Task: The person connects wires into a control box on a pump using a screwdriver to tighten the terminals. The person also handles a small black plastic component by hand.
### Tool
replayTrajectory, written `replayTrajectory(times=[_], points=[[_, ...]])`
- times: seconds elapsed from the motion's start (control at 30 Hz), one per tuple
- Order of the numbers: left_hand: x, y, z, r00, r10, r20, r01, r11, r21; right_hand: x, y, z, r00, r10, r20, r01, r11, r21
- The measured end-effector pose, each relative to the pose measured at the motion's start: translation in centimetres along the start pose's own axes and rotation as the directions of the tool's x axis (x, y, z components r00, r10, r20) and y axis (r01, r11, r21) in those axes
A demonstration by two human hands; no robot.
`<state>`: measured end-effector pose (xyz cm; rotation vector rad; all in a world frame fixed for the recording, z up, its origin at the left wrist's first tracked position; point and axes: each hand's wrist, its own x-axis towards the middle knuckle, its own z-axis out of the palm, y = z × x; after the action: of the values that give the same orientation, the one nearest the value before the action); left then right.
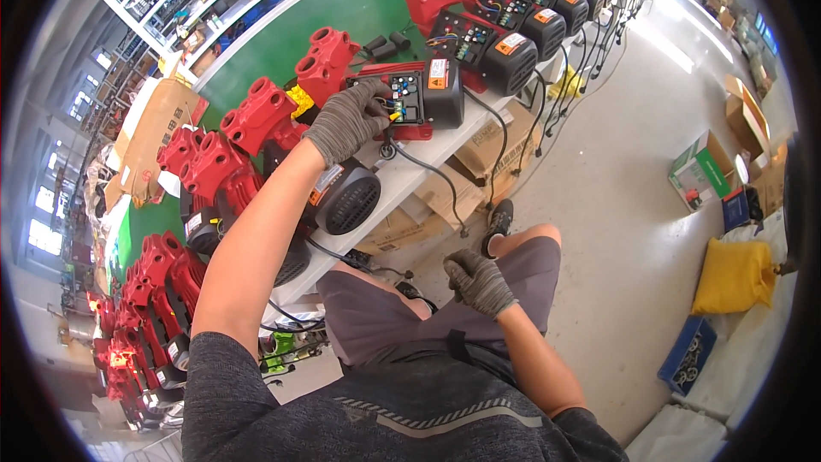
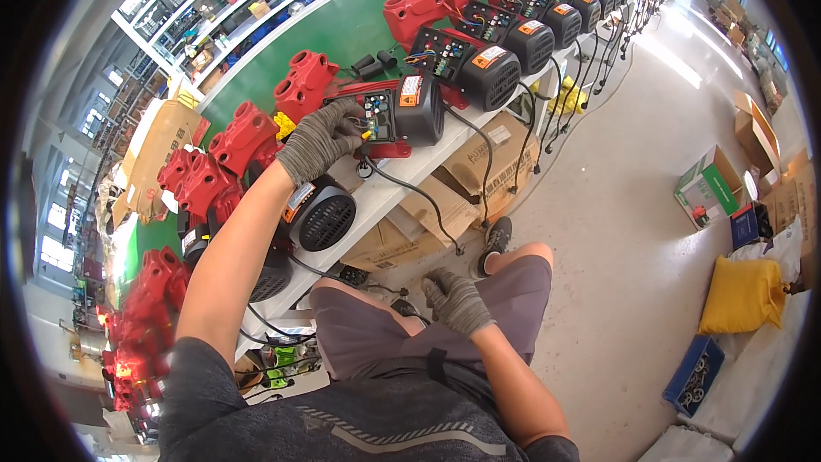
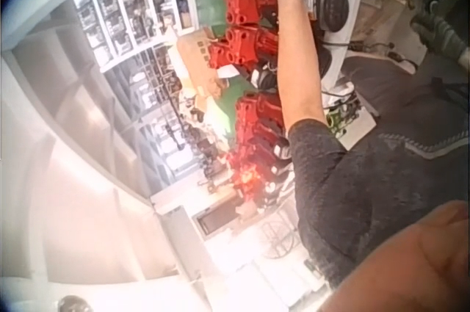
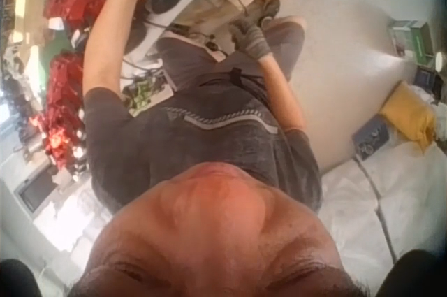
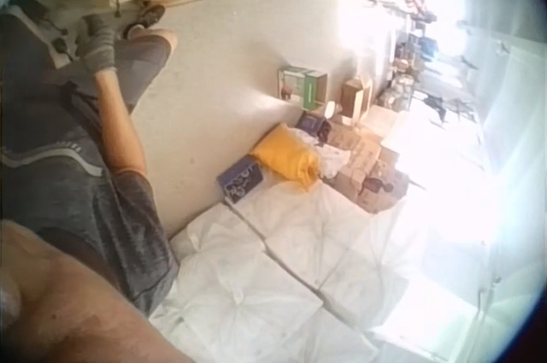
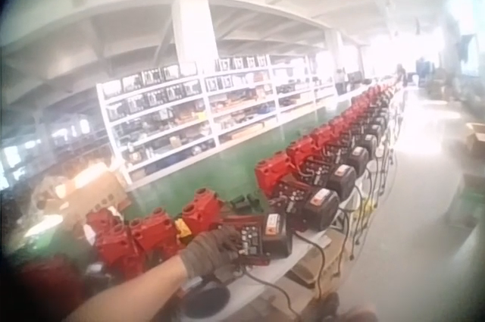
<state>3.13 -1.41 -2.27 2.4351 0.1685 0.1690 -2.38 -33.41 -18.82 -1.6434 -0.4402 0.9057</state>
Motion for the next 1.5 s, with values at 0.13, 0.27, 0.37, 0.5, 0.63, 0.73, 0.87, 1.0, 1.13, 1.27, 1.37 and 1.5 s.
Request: replayTrajectory(times=[0.13, 0.27, 0.37, 0.5, 0.63, 0.73, 0.87, 1.0, 1.13, 1.27, 1.37, 1.5], points=[[-0.8, 1.2, -0.9, 0.997, 0.025, 0.075, -0.029, 0.998, 0.05, -0.3, 0.3, -0.6, 0.999, -0.011, 0.046, 0.011, 1.0, -0.019], [-2.0, 1.7, -1.8, 0.996, 0.016, 0.084, -0.031, 0.984, 0.176, -1.1, 0.1, -1.8, 0.999, -0.018, 0.032, 0.019, 0.999, -0.039], [-1.6, 1.4, -1.1, 0.997, 0.068, -0.029, -0.061, 0.981, 0.186, -1.5, 0.3, -2.6, 0.999, 0.052, 0.005, -0.052, 0.998, -0.045], [0.1, 1.1, -0.2, 0.985, 0.137, -0.106, -0.1, 0.948, 0.301, -2.1, 1.0, -3.1, 0.999, 0.045, -0.02, -0.044, 0.999, 0.027], [1.4, 2.1, -0.8, 0.996, 0.087, 0.002, -0.079, 0.897, 0.434, -2.9, 0.9, -3.3, 0.997, 0.051, -0.065, -0.047, 0.997, 0.058], [1.5, 2.8, -0.8, 0.998, 0.003, 0.056, -0.024, 0.922, 0.386, -3.4, 0.7, -3.8, 0.991, 0.1, -0.092, -0.094, 0.993, 0.067], [1.5, 2.2, -0.8, 0.997, 0.065, 0.035, -0.073, 0.934, 0.349, -3.7, 0.6, -4.5, 0.991, 0.103, -0.09, -0.1, 0.994, 0.041], [1.2, 2.5, -0.4, 0.999, 0.054, -0.007, -0.045, 0.897, 0.439, -3.7, -0.7, -5.0, 0.991, 0.112, -0.076, -0.112, 0.994, 0.005], [0.2, 1.9, -1.9, 0.989, 0.101, -0.11, -0.07, 0.966, 0.25, -2.2, -7.2, -6.1, 0.987, -0.099, -0.125, 0.05, 0.937, -0.345], [-0.1, 1.6, -3.4, 0.836, 0.469, -0.285, -0.245, 0.783, 0.571, 5.1, -9.9, -8.5, 0.812, -0.507, -0.291, 0.37, 0.831, -0.416], [-0.4, 2.9, -4.6, 0.824, 0.46, -0.332, -0.104, 0.698, 0.708, 11.2, -13.4, -9.4, 0.737, -0.592, -0.326, 0.449, 0.789, -0.419], [0.7, 1.5, -4.8, 0.916, 0.159, -0.369, 0.103, 0.795, 0.597, 18.2, -14.4, -7.9, 0.763, -0.571, -0.302, 0.484, 0.815, -0.319]])
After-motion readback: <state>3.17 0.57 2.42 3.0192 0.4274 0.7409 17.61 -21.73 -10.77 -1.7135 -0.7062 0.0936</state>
